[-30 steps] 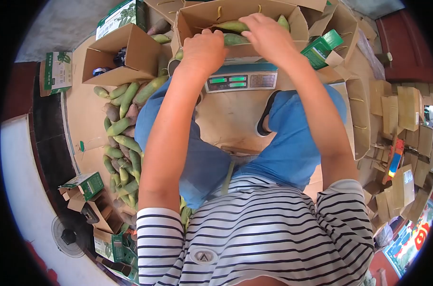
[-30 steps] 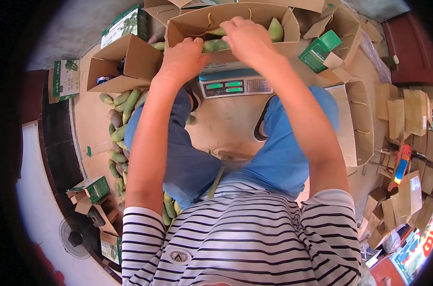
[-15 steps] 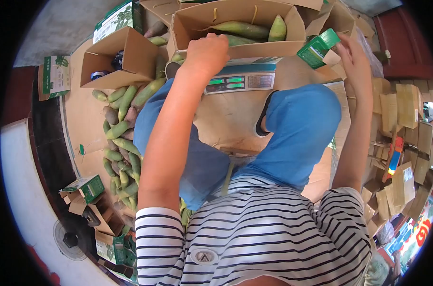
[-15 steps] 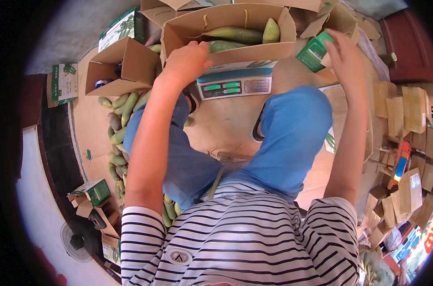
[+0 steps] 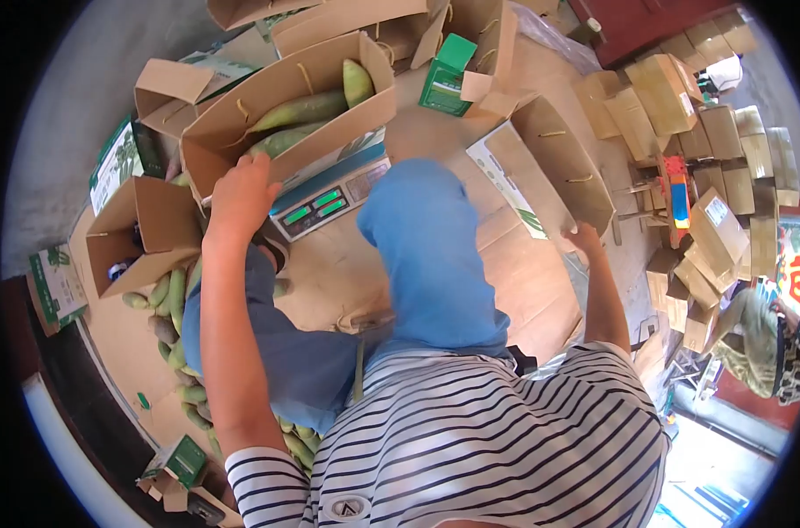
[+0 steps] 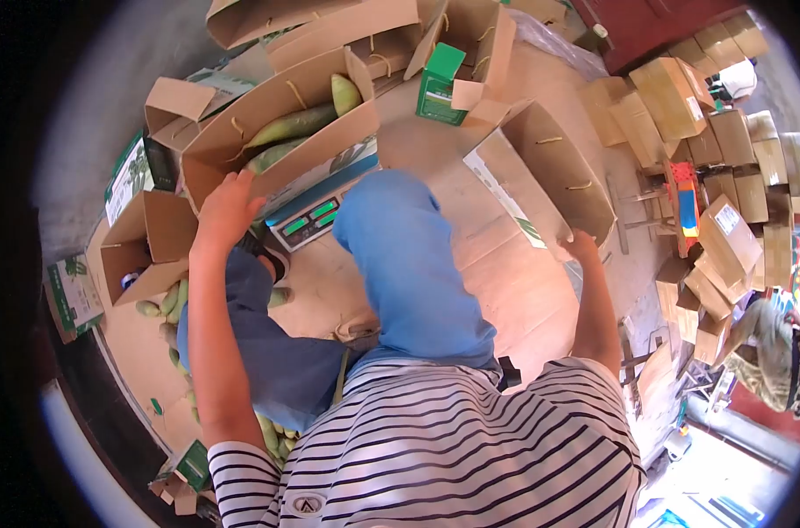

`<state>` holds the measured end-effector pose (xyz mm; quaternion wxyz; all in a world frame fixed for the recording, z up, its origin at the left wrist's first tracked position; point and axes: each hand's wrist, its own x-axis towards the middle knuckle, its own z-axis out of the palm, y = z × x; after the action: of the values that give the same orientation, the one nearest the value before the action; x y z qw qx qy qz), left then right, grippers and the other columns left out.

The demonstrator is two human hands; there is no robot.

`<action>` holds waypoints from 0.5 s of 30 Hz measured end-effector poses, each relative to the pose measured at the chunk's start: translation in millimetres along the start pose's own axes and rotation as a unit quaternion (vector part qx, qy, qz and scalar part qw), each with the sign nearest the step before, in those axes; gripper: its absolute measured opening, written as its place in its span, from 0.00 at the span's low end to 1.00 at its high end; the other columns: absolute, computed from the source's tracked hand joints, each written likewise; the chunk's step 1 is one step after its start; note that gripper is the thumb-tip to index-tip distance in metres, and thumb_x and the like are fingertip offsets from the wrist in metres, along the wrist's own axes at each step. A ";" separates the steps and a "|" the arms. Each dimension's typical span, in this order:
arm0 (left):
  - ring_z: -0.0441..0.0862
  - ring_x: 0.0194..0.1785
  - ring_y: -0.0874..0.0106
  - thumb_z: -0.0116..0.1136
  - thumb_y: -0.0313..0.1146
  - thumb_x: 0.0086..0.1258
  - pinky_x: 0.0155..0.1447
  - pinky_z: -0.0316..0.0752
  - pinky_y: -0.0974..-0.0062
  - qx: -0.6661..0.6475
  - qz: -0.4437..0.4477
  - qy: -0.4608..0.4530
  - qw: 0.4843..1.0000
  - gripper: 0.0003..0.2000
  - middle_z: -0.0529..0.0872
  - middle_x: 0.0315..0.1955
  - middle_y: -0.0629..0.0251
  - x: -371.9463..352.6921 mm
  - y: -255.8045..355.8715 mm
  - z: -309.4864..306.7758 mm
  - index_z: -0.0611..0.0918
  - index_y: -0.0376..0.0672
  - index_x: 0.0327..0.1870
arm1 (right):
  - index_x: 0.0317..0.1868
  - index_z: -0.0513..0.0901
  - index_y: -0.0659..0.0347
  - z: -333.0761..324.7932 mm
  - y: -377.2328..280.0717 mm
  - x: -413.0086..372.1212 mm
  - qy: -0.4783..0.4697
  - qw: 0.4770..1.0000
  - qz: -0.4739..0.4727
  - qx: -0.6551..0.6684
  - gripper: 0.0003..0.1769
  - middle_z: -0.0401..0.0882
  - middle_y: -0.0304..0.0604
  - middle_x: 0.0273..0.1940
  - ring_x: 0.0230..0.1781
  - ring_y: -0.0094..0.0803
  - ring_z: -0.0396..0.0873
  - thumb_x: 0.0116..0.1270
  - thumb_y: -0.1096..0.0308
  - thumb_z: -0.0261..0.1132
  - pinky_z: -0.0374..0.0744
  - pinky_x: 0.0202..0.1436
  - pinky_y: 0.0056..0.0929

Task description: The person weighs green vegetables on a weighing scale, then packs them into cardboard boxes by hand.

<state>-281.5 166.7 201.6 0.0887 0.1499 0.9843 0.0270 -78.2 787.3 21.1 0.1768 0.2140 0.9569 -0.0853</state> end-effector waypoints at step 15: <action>0.74 0.47 0.56 0.63 0.31 0.55 0.50 0.73 0.62 0.029 0.042 0.008 0.999 0.15 0.78 0.39 0.55 9.2 -19.1 10.9 0.75 0.39 0.43 | 0.42 0.79 0.66 -49.4 -49.4 -21.2 0.260 0.932 -0.022 0.252 0.19 0.81 0.54 0.31 0.32 0.47 0.80 0.63 0.55 0.61 0.75 0.38 0.37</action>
<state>-293.6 151.5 187.8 0.0756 0.1933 0.9782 0.0033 -96.8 746.9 78.9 -0.1400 0.2454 0.9208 -0.2691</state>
